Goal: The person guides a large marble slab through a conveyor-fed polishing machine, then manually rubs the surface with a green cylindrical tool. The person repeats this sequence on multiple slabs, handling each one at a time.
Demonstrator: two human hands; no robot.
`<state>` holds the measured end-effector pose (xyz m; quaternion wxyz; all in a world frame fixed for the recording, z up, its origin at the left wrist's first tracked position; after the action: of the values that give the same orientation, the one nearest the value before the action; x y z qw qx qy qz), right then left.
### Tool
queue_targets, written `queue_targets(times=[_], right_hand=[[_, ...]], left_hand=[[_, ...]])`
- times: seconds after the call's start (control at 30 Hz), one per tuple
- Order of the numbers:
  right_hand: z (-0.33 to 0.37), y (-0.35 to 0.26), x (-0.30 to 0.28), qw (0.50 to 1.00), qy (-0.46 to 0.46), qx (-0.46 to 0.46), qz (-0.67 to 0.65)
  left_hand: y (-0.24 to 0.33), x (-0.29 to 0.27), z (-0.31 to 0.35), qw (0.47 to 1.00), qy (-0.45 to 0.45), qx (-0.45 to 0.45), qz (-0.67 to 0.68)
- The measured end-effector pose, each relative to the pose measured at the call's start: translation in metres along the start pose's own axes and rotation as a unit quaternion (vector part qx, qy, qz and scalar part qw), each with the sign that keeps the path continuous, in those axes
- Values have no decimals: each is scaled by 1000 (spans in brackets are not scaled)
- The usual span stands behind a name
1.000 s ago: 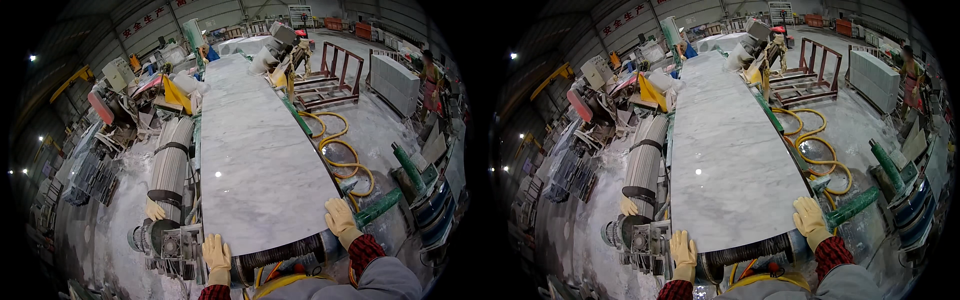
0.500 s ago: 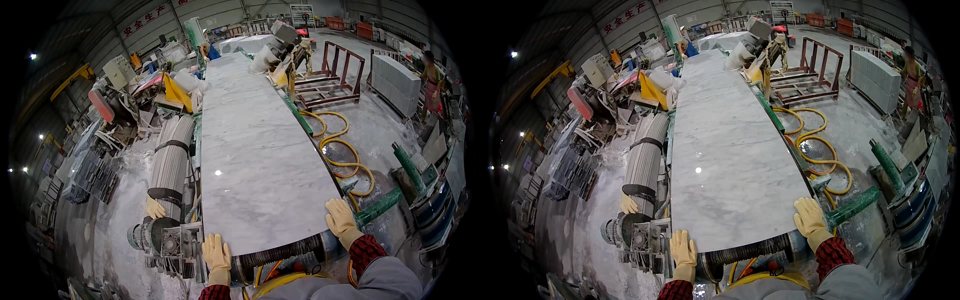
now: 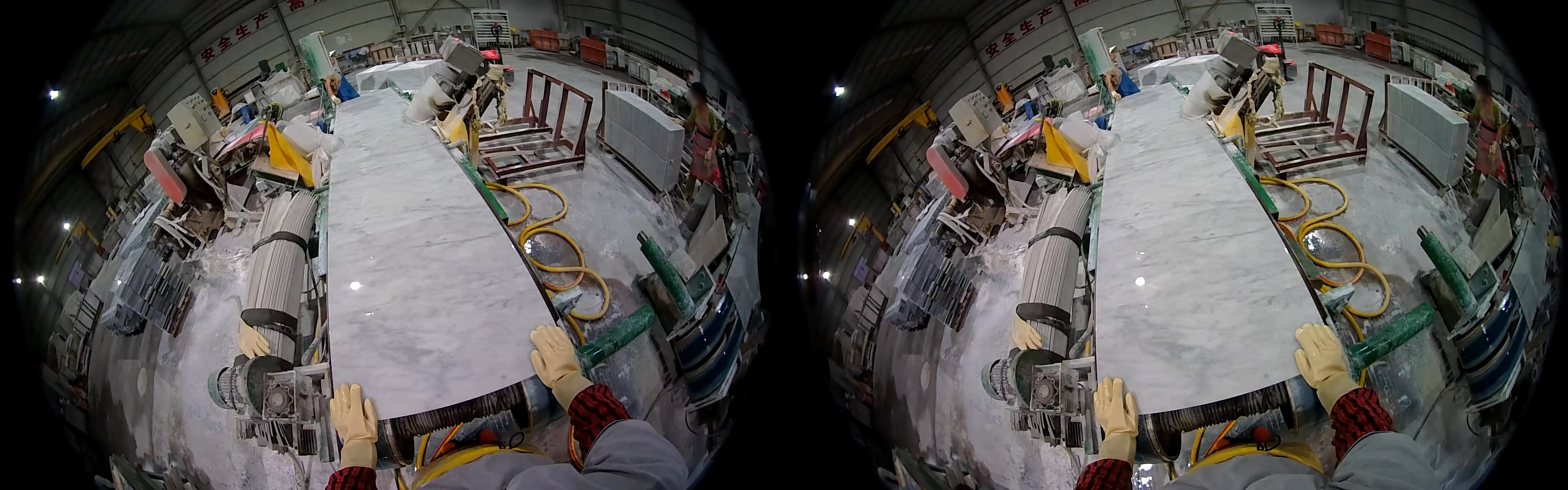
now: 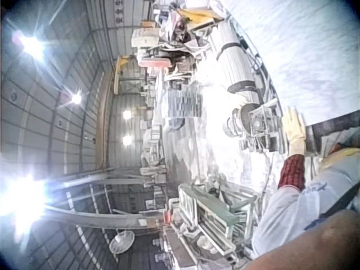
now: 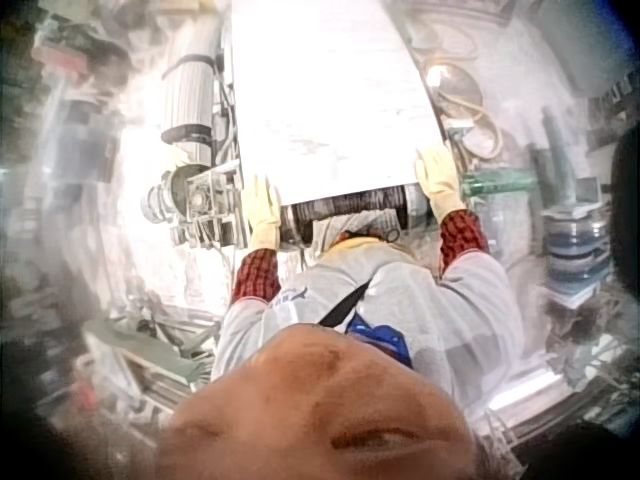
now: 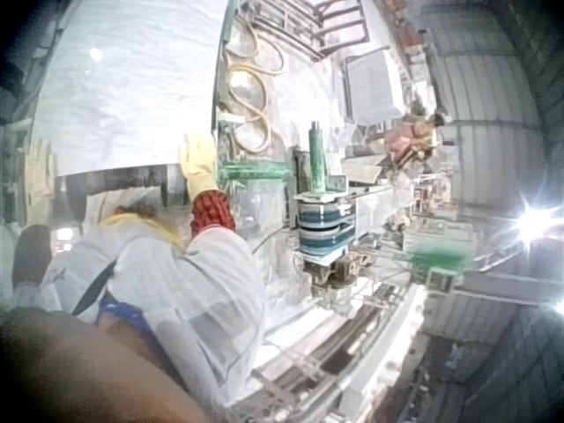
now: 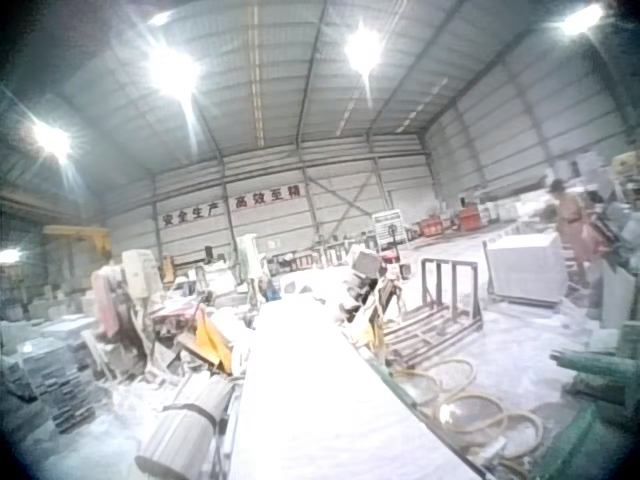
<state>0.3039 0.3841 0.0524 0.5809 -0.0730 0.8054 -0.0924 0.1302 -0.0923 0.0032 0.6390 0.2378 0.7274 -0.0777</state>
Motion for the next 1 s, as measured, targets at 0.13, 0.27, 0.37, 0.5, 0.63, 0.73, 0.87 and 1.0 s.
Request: queue_targets(times=[0.13, 0.27, 0.37, 0.5, 0.63, 0.73, 0.87, 1.0], right_hand=[[0, -3, -3, 1000, 2, -6, -6], [-1, -8, -10, 1000, 8, -11, -11], [1, -7, -8, 1000, 5, -8, -6], [2, -8, -8, 1000, 12, -9, -2], [3, -9, -9, 1000, 9, -7, -10], [3, -10, -11, 1000, 21, -14, -4], [1, -16, -19, 1000, 19, -18, -10], [-2, -20, -24, 999, 27, -24, -15]], left_hand=[[-2, 2, 3, 1000, 4, 3, -8], [-1, 0, 4, 1000, 1, 3, 0], [0, 1, 6, 1000, 2, 3, 0], [0, 0, 7, 1000, -4, -1, 4], [0, 0, 11, 1000, -2, -3, 4], [3, -4, 10, 1000, -8, -2, 6], [3, -6, 11, 1000, -5, 7, 6], [2, -4, 14, 1000, 0, 7, 4]])
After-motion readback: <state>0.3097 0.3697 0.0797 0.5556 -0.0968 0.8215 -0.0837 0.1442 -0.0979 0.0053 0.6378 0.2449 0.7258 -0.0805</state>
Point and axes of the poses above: each hand's wrist, its own z-axis away from the middle knuckle, its own x-axis out of the palm, y = z × x, the point moved 3 cm from there along -z, towards the middle knuckle, and after that the axes turned 15 degrees about -y, right-handed, at the moved point
